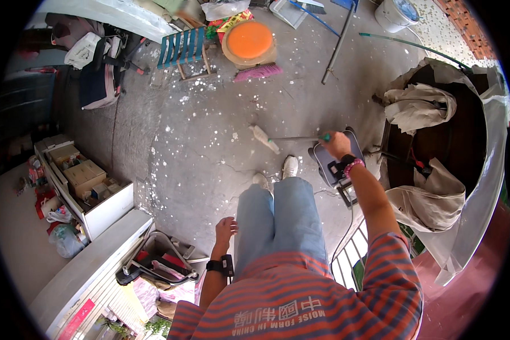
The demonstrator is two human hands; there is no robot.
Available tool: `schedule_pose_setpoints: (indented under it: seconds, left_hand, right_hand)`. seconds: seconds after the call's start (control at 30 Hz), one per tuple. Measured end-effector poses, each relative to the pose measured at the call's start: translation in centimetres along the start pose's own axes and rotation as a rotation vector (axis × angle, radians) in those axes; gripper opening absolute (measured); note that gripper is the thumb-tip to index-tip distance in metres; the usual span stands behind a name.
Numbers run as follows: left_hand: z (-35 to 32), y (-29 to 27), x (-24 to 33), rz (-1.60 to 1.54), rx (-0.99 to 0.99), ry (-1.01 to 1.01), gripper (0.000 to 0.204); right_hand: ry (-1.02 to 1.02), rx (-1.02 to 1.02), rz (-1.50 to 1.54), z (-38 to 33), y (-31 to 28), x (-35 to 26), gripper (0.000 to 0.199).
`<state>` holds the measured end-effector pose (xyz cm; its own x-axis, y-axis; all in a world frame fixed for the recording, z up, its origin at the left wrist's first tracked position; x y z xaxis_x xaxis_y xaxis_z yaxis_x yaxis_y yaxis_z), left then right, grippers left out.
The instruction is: The person scrapes a concrete floor with a squeegee, then retrieves a broom head and a pole to reattach them using green adhesive tape taken from a drawer.
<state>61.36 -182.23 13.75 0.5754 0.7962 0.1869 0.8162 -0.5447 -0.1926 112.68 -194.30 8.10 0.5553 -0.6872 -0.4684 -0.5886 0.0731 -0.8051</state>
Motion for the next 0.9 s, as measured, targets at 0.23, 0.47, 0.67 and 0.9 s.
schedule_pose_setpoints:
  seconds: [0.23,0.47,0.67,0.9]
  left_hand:
    - [2.7,-0.7,5.3,0.167,-0.046,-0.019,0.027]
    - [7.9,-0.9,17.6,0.432,-0.164,0.043,0.025]
    - [9.5,-1.2,29.2,0.591,-0.194,0.122,0.022]
    - [9.9,0.7,33.6,0.771,-0.193,0.133,0.020]
  right_hand:
    - [0.163,0.156,0.060,-0.4,-8.6,2.7,0.031]
    - [0.330,0.205,0.304,-11.7,-2.0,-4.4,0.047]
    - [0.539,0.101,0.781,-16.2,10.7,-12.0,0.078]
    - [0.833,0.226,0.973,-11.2,14.2,-16.0,0.061]
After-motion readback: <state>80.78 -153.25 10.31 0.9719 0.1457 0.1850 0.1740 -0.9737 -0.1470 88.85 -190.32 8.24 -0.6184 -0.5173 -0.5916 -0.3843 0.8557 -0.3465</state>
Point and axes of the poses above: each hand's wrist, its own z-axis towards the middle knuckle, its own y-axis out of the palm, x = y × z, the point moved 5 cm from there along z, towards the middle knuckle, and after that the axes turned 10 degrees about -y, right-handed, at the moved point
